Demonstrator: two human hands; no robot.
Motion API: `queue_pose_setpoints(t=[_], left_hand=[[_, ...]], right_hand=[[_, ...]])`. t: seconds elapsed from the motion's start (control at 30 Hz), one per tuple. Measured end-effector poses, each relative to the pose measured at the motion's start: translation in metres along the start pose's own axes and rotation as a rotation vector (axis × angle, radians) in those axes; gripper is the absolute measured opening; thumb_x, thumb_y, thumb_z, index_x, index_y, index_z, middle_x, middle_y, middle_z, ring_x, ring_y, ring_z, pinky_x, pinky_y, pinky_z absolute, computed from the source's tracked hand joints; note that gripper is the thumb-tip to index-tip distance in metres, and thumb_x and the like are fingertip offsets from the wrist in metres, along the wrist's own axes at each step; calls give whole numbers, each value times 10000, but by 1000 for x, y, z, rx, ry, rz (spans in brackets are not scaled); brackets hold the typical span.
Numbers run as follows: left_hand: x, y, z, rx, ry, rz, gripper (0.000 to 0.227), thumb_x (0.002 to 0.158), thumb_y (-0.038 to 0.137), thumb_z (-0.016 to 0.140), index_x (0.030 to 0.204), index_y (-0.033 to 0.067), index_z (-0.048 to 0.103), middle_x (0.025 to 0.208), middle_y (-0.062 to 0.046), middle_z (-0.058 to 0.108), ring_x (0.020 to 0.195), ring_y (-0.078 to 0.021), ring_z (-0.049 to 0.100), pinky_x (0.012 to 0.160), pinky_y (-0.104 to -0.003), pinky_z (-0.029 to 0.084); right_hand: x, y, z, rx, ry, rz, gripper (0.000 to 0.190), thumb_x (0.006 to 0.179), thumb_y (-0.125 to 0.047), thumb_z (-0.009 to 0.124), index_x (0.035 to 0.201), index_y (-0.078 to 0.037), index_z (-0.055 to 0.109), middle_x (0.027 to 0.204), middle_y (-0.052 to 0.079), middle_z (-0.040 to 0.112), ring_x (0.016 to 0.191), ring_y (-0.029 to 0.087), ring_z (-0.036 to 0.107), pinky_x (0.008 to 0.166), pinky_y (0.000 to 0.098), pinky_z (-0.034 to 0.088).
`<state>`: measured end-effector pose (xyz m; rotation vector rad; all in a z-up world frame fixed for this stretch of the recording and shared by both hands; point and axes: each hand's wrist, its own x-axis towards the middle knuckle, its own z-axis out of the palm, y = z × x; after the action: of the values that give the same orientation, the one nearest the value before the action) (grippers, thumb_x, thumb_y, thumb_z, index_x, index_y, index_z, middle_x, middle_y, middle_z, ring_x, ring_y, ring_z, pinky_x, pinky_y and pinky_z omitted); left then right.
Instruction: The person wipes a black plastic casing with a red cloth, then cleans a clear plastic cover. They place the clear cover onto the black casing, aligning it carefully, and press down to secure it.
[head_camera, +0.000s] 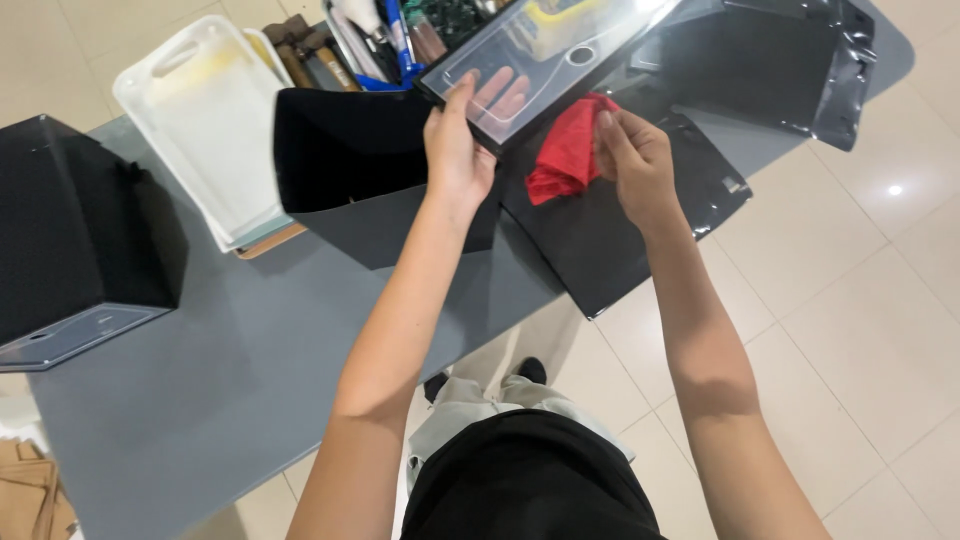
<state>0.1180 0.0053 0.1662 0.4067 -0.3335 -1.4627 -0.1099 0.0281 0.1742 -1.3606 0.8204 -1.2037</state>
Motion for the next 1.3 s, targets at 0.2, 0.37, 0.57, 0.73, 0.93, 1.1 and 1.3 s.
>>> queue_pose_setpoints(t=[0.2, 0.37, 0.57, 0.73, 0.93, 1.1, 1.3], left_hand=[[-7, -21, 24, 50, 4, 50, 382, 1019, 158, 572, 1284, -82, 439, 1294, -351, 616, 1123, -479, 697, 915, -477, 628], [-11, -38, 28, 102, 44, 81, 428, 1008, 188, 596, 1339, -34, 440, 1282, -316, 635, 1100, -448, 712, 889, -452, 633], [-17, -48, 24, 235, 52, 143, 461, 1011, 210, 627, 1406, 7, 504, 1261, -250, 677, 1051, -383, 753, 860, -434, 649], [-23, -48, 35, 311, 38, 164, 422, 1008, 217, 643, 1377, 26, 569, 1221, -239, 706, 990, -348, 773, 824, -420, 652], [-43, -11, 41, 446, -9, 210, 409, 1012, 220, 660, 1367, 26, 595, 1146, -210, 748, 939, -313, 790, 786, -396, 653], [-63, 36, 34, 482, 16, 248, 404, 1003, 236, 657, 1353, 41, 601, 1120, -197, 765, 922, -306, 803, 760, -397, 666], [-70, 84, 13, 508, 40, 252, 401, 1012, 259, 628, 1328, 12, 608, 1129, -234, 750, 909, -334, 804, 760, -404, 673]], right_hand=[[0, 32, -61, -68, 99, 28, 365, 1137, -301, 544, 816, -127, 531, 676, -85, 405, 569, 29, 320, 507, 228, 260], [-4, 81, -122, 540, 148, 293, 377, 1081, -368, 573, 796, -123, 544, 596, -70, 378, 484, 65, 327, 449, 245, 277], [-28, 193, -197, -507, 103, 283, 563, 915, -247, 746, 1364, -40, 477, 1245, 217, 402, 1079, 314, 555, 839, 363, 551], [-11, 164, -157, -873, -150, 71, 601, 984, -226, 805, 1509, -95, 542, 1606, 329, 325, 1491, 476, 269, 1131, 530, 363], [26, 144, -128, -438, -129, 141, 496, 1074, -161, 679, 1522, -140, 468, 1414, 241, 655, 1188, 412, 603, 958, 449, 514], [58, 140, -109, -182, 1, -58, 283, 1217, -66, 654, 1485, 21, 626, 1387, 208, 698, 1192, 249, 749, 1040, 364, 618], [49, 14, -20, 75, 390, -100, 337, 1005, -41, 511, 1339, -70, 488, 1361, 124, 536, 1024, 249, 692, 842, 427, 596]])
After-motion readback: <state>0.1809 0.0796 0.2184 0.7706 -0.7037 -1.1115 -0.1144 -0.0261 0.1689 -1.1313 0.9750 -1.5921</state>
